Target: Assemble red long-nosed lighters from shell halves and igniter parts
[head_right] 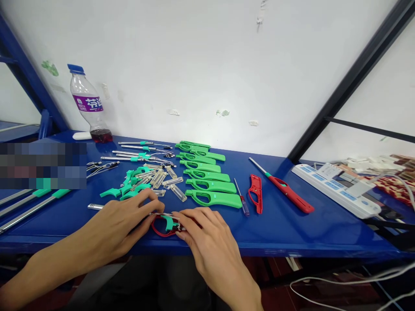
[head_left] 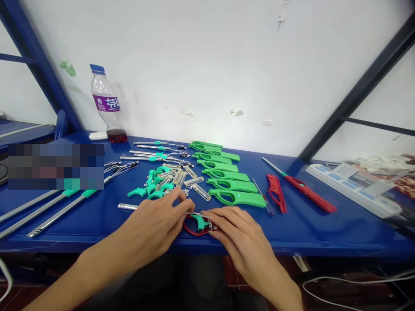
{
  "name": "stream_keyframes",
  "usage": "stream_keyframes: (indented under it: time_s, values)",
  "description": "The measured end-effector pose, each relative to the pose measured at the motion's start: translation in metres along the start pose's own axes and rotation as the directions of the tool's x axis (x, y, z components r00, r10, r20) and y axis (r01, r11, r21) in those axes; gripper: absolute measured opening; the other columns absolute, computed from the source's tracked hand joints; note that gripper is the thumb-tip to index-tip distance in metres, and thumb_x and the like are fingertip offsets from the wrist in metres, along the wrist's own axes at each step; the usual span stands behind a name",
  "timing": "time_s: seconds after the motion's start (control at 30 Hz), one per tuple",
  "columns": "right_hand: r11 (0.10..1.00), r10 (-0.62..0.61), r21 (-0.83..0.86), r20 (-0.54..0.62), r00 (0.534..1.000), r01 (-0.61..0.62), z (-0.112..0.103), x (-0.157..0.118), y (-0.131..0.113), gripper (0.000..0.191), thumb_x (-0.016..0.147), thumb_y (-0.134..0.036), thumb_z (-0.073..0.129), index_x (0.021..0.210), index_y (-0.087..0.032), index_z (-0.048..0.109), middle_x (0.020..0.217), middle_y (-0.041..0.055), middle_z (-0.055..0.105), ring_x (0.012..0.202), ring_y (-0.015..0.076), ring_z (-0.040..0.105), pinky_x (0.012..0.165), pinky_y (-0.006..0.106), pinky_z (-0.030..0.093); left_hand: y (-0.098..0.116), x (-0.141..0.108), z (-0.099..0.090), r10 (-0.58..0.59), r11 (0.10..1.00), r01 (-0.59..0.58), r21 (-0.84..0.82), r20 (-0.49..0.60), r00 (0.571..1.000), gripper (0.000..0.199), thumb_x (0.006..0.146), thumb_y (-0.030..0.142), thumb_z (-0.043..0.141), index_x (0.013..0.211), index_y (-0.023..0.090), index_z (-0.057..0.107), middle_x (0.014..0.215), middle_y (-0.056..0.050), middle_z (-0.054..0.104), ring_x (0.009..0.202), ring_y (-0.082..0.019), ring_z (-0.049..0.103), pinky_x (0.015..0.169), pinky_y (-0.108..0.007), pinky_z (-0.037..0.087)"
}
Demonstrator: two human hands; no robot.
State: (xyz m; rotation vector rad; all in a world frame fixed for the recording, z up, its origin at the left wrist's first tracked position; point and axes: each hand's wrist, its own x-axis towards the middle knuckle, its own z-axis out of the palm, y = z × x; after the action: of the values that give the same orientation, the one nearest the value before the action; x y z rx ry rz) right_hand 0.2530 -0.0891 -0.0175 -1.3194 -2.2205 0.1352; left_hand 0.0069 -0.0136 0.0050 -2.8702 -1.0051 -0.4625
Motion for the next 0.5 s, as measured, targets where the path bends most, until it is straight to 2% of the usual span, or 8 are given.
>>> stream_keyframes:
  time_s: [0.27,0.5]
  values:
    - [1.0,-0.001,0.014,0.003,1.0,0.001,-0.0012,-0.0002,0.0003,0.034,0.115,-0.025,0.049,0.144,-0.031,0.064,0.14,0.0042,0.072,0.124,0.0251,0.065,0.1,0.045,0.055,-0.0035,-0.0012,-0.0031,-0.022,0.986,0.023,-0.166,0.005,1.0,0.03,0.111,0.023,0.035,0.113,0.027,0.065,0.118,-0.007,0.061,0.075,-0.02,0.067,0.059,-0.032,0.043]
    - [1.0,-0.014,0.024,-0.027,1.0,0.015,0.0005,-0.0005,0.0013,0.035,0.113,-0.024,0.053,0.144,-0.034,0.066,0.14,0.0019,0.073,0.124,0.0251,0.066,0.102,0.045,0.055,-0.0037,-0.0026,0.0002,-0.005,0.985,-0.001,-0.173,-0.032,0.999,0.031,0.11,0.02,0.037,0.117,0.028,0.066,0.118,-0.007,0.062,0.075,-0.019,0.066,0.059,-0.031,0.042]
